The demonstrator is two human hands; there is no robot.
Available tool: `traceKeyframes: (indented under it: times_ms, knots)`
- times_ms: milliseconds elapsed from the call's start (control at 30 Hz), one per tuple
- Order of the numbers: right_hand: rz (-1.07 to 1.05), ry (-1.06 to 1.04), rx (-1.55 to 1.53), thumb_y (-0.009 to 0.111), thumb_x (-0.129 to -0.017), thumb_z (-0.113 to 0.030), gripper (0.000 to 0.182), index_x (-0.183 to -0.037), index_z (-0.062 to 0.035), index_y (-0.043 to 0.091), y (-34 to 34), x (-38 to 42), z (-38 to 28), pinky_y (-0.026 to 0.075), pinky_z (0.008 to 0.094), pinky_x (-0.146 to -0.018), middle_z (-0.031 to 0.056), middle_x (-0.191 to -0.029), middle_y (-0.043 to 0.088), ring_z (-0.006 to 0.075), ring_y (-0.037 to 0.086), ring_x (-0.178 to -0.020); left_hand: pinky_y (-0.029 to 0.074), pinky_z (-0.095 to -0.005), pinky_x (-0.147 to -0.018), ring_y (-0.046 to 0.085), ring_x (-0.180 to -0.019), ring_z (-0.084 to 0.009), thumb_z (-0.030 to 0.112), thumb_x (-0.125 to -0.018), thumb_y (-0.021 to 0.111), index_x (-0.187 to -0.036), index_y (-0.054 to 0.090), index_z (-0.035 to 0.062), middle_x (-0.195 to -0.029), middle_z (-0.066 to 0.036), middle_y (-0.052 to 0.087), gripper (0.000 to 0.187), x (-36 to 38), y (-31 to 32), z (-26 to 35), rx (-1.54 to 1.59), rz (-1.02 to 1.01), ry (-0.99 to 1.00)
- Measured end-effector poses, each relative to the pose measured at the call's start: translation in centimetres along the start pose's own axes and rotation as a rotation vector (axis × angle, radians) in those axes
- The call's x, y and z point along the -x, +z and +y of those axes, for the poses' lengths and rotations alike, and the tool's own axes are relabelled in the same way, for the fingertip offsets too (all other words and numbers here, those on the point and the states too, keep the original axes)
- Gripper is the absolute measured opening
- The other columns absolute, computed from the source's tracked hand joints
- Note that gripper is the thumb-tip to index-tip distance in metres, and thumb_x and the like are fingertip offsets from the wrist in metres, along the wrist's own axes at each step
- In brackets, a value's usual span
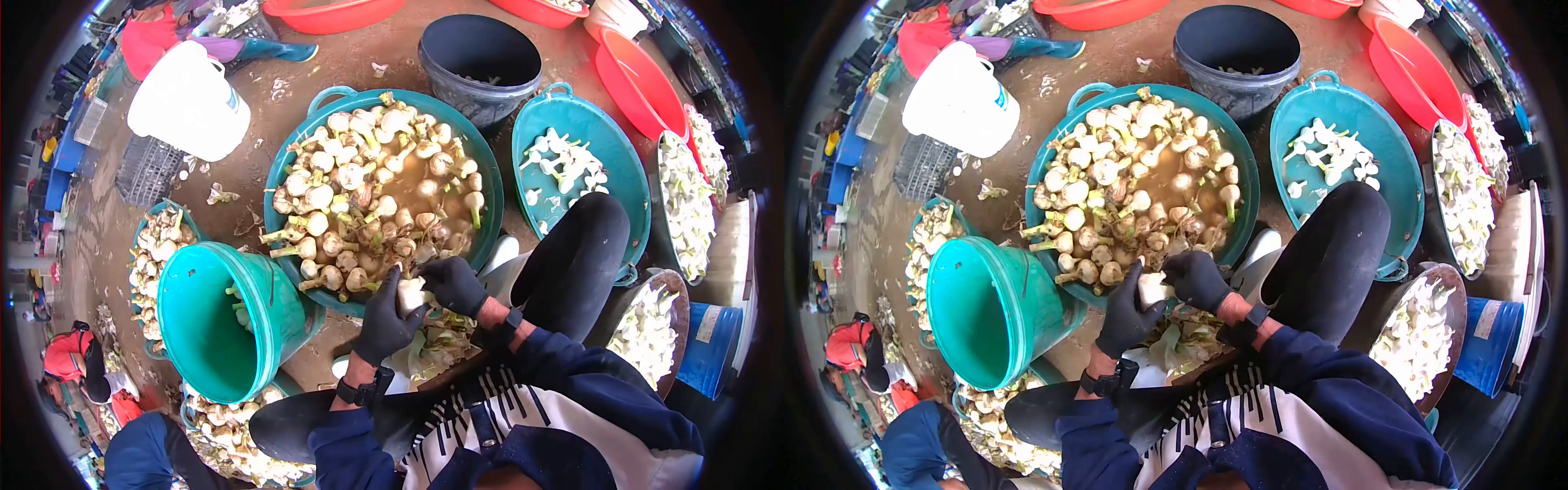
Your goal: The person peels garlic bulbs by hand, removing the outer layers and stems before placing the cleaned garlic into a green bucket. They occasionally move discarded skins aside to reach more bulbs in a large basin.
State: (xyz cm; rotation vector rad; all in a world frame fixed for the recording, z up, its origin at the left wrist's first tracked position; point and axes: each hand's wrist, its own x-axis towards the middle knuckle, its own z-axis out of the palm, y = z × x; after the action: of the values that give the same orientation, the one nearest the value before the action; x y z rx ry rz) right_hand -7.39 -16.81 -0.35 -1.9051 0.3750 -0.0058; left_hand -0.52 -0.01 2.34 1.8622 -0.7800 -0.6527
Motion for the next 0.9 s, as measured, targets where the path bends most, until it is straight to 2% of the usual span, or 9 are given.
traceKeyframes:
  times_ms: [100, 200, 333, 367, 433, 467, 667, 800, 900]
  knots:
    - [-0.036, 0.228, -0.18, 0.063, -0.081, -0.012, 0.02, -0.093, 0.0032, 0.069, 0.1, -0.1, 0.5, 0.048, 0.0293, -0.064, 0.0128, -0.078, 0.069, 0.0128, 0.062, -0.07, 0.046, -0.0379, -0.089, 0.06, -0.104, -0.0309, 0.007, -0.072, 0.067, -0.136, 0.037, -0.006, -0.117, -0.022, 0.058, 0.072, -0.3, 0.3, 0.3, -0.033, 0.04, 0.179]
    - [-0.071, 0.336, -0.405, 0.063, -0.083, -0.016, 0.024, -0.094, 0.0053, 0.068, 0.5, -0.2, 2.3, 0.047, 0.0268, -0.064, 0.0061, -0.076, 0.068, 0.0071, 0.057, -0.07, 0.052, -0.0345, -0.073, 0.064, -0.081, -0.0272, 0.002, -0.071, 0.059, -0.133, 0.044, -0.0039, -0.103, -0.02, 0.064, 0.064, -0.4, 0.7, 0.0, -0.007, 0.14, 0.309]
    - [-0.074, 0.36, -0.334, 0.063, -0.085, -0.018, 0.026, -0.095, 0.0051, 0.068, 0.1, 0.2, 4.3, 0.047, 0.0253, -0.063, 0.0029, -0.077, 0.067, 0.006, 0.056, -0.069, 0.036, -0.0195, -0.052, 0.042, -0.057, -0.0041, -0.003, -0.082, 0.047, -0.116, 0.062, 0.0011, -0.077, -0.001, 0.06, 0.037, 0.2, -0.2, -1.2, 0.794, 0.157, -0.004]
    - [-0.024, 0.151, -0.324, 0.062, -0.086, -0.02, 0.027, -0.096, 0.0035, 0.069, 0.6, 0.9, 4.4, 0.046, 0.0263, -0.059, 0.0018, -0.078, 0.066, 0.0062, 0.055, -0.065, 0.036, -0.0195, -0.052, 0.043, -0.057, -0.0042, 0.0, -0.085, 0.047, -0.115, 0.062, 0.0011, -0.076, -0.001, 0.06, 0.034, -0.1, -0.4, -0.8, 0.869, 0.171, -0.057]
    - [0.028, 0.196, -0.377, 0.061, -0.086, -0.021, 0.026, -0.092, 0.0025, 0.068, 0.8, 1.1, 3.0, 0.045, 0.0277, -0.056, 0.0021, -0.074, 0.065, 0.0062, 0.052, -0.062, 0.036, -0.0195, -0.052, 0.044, -0.057, -0.0043, 0.005, -0.089, 0.049, -0.113, 0.062, 0.0012, -0.074, -0.002, 0.06, 0.028, -0.3, -0.2, -0.2, 1.022, 0.21, -0.167]
    - [-0.008, 0.239, -0.373, 0.061, -0.086, -0.022, 0.026, -0.091, 0.0026, 0.068, 0.7, 1.0, 2.5, 0.045, 0.0281, -0.057, 0.0028, -0.072, 0.064, 0.0066, 0.052, -0.063, 0.042, -0.0228, -0.057, 0.052, -0.065, -0.0076, 0.01, -0.09, 0.049, -0.119, 0.057, 0.0018, -0.108, -0.01, 0.064, 0.031, -0.2, 0.2, -2.6, 0.953, 0.159, -0.231]
    - [-0.184, 0.181, -0.216, 0.061, -0.084, -0.024, 0.027, -0.09, 0.0025, 0.066, 0.2, 0.6, 1.4, 0.047, 0.0326, -0.064, 0.0102, -0.071, 0.064, 0.0158, 0.058, -0.064, 0.048, -0.0247, -0.063, 0.055, -0.072, -0.0073, 0.007, -0.09, 0.056, -0.109, 0.061, 0.0011, -0.092, -0.003, 0.065, 0.021, -0.2, 1.4, -3.3, 0.498, 0.291, -0.237]
    - [-0.798, -0.193, -0.01, 0.068, -0.078, -0.028, 0.027, -0.09, -0.0037, 0.069, -1.5, 0.8, 0.6, 0.05, 0.0395, -0.074, 0.0144, -0.089, 0.068, 0.0321, 0.065, -0.079, 0.048, -0.0309, -0.06, 0.059, -0.065, -0.0144, 0.011, -0.087, 0.059, -0.091, 0.064, 0.0012, -0.077, -0.008, 0.066, 0.012, -0.3, 0.5, -4.4, 0.228, 0.158, -0.222]
    - [-0.385, -0.033, 0.264, 0.071, -0.074, -0.027, 0.028, -0.091, -0.0049, 0.069, -2.0, -1.7, -0.7, 0.05, 0.04, -0.077, 0.0154, -0.09, 0.068, 0.0312, 0.065, -0.084, 0.047, -0.0375, -0.059, 0.062, -0.064, -0.0294, 0.014, -0.082, 0.062, -0.08, 0.062, 0.0009, -0.07, -0.016, 0.061, 0.013, -0.2, 1.2, -3.1, -0.162, 0.057, -0.005]
